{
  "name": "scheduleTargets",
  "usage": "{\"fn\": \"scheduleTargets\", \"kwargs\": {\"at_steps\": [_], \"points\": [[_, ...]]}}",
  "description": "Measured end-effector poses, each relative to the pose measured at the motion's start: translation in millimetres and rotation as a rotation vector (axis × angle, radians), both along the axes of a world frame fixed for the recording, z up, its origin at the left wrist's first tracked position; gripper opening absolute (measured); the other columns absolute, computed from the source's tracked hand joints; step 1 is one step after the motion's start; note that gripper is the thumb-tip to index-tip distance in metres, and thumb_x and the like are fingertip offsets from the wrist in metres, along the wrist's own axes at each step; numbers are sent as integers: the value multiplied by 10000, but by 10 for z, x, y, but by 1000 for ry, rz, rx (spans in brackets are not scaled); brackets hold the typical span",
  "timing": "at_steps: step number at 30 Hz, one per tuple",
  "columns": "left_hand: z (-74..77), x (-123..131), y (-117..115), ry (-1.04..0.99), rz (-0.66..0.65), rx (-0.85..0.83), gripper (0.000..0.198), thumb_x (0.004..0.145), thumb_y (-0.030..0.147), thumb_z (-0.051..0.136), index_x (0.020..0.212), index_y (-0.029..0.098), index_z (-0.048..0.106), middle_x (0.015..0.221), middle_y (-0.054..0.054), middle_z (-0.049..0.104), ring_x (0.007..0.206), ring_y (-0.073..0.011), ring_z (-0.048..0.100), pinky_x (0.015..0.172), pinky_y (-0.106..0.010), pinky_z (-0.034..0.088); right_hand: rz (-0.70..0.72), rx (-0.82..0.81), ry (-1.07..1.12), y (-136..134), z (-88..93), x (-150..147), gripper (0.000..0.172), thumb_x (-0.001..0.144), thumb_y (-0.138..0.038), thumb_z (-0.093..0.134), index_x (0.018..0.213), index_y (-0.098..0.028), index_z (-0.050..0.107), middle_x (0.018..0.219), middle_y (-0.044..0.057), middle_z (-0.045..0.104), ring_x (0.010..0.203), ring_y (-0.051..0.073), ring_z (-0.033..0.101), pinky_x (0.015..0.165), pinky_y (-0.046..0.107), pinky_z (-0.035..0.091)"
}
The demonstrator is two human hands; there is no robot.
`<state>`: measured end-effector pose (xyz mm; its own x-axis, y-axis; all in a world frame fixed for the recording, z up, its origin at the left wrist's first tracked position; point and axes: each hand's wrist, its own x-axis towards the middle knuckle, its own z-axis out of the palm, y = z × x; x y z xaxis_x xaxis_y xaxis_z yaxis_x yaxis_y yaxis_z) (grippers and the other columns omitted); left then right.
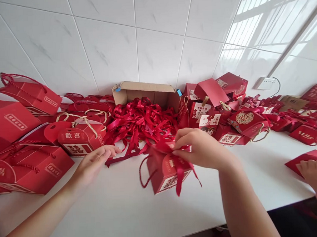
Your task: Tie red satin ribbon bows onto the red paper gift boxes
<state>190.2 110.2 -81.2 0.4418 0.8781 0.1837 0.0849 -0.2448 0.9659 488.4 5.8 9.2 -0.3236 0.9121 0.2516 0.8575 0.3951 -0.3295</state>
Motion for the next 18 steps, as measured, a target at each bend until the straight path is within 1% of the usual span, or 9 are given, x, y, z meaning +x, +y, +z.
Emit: {"fn": "scheduleTargets", "kwargs": {"at_steps": [2,4,6,7,10,11,13,15,18], "points": [[-8,6,5,17,0,2,317,836,520,549,807,215,631,1040,-58,671,1096,-258,554,973,-369,430,-136,-5,-28,-117,-42,299,157,832,-259,601,757,-210,730,854,62,659,705,164,613,645,291,476],[-5,13,4,30,-9,12,310,837,517,551,803,220,630,989,-48,674,1077,-252,558,960,-350,432,-335,-18,-82,-239,-109,622,184,832,-281,590,751,-215,742,876,73,671,703,168,611,639,301,460],[15,22,-6,49,-6,24,305,837,514,553,803,221,629,937,-37,669,1038,-245,562,926,-327,439,-518,-59,-143,-352,-200,963,245,855,-284,546,748,-209,753,922,91,685,752,179,622,679,317,445],[29,27,-13,60,2,27,309,835,518,554,806,220,631,923,-36,665,1013,-244,564,902,-321,444,-638,-28,-164,-399,-252,1132,227,830,-272,565,724,-202,754,907,103,695,755,197,624,680,333,438],[70,38,-32,82,17,33,322,828,532,552,819,220,634,913,-34,654,962,-237,562,858,-305,448,-1006,-18,-152,-498,-423,1578,151,718,-352,680,708,-226,761,801,103,711,674,222,608,593,342,411],[77,40,-36,84,20,34,325,827,535,551,812,221,632,904,-31,651,949,-232,562,847,-297,448,-1063,-12,-150,-517,-476,1686,160,713,-358,676,686,-225,760,735,107,700,617,217,591,561,341,402],[76,40,-34,87,29,30,327,820,541,557,795,222,625,887,-22,645,929,-222,564,819,-279,448,-1148,19,-145,-536,-559,1818,197,716,-375,661,666,-212,761,652,124,672,547,210,555,523,343,396],[57,38,-24,102,43,16,332,810,549,567,796,222,623,882,-17,642,920,-217,567,794,-266,446,-1214,89,-149,-526,-593,1836,251,728,-386,642,716,-172,772,704,171,674,594,238,576,534,362,412],[19,37,-2,136,66,-5,327,804,543,578,837,221,628,904,-15,646,918,-214,572,767,-259,440,-1280,248,-143,-430,-515,1683,361,788,-391,584,929,-107,757,978,229,674,917,304,616,687,396,462]]}}
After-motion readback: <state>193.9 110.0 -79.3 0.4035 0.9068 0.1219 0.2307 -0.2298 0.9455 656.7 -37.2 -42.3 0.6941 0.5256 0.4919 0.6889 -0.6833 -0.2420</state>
